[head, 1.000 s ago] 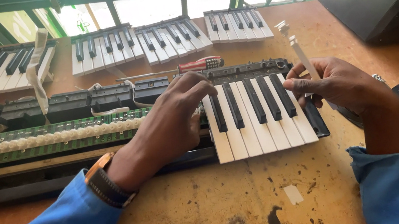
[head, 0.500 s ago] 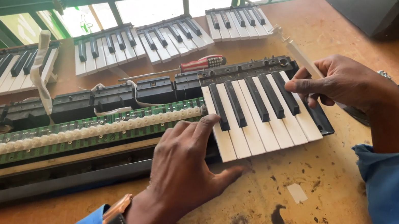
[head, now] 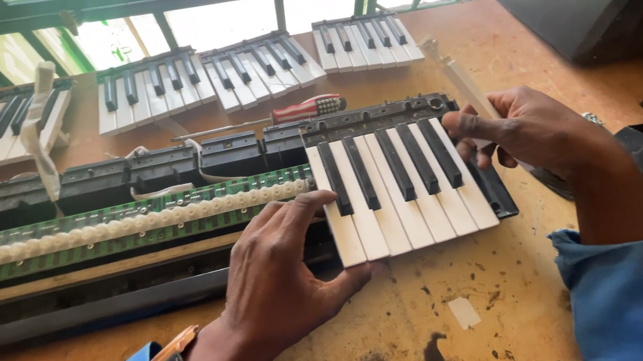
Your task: Repairing an electronic keyboard by installing rubber contact strips onto the circuit board and then snapping the plastic key assemblies back into the frame.
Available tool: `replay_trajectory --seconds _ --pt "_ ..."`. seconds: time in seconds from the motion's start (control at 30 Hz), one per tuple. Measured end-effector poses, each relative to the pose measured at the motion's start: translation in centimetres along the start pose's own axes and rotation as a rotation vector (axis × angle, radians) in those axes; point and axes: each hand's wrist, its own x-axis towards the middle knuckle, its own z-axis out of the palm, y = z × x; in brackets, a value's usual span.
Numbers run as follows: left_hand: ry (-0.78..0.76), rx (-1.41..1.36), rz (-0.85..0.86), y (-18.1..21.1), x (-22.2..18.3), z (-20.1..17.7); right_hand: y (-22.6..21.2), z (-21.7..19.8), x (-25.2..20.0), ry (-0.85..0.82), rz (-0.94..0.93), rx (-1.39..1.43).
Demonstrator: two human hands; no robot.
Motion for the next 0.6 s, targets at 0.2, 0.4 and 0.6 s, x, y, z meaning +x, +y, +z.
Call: replay_trajectory --seconds 0.2,0.4,0.6 --pt "0.011 -0.111 -0.067 0.7 0.2 -0.3 -0.9 0.9 -1.1 0.046 0.073 0.053" --pt "0.074 -0.148 -0.043 0.6 -0.1 -1.4 0.5 0.6 -0.2 -0.015 -0.09 0.113" --pt "0.097 -0.111 -0.069 -0.1 -1.2 -2.9 0.1 2.2 0.0 -0.094 -0.159 0.07"
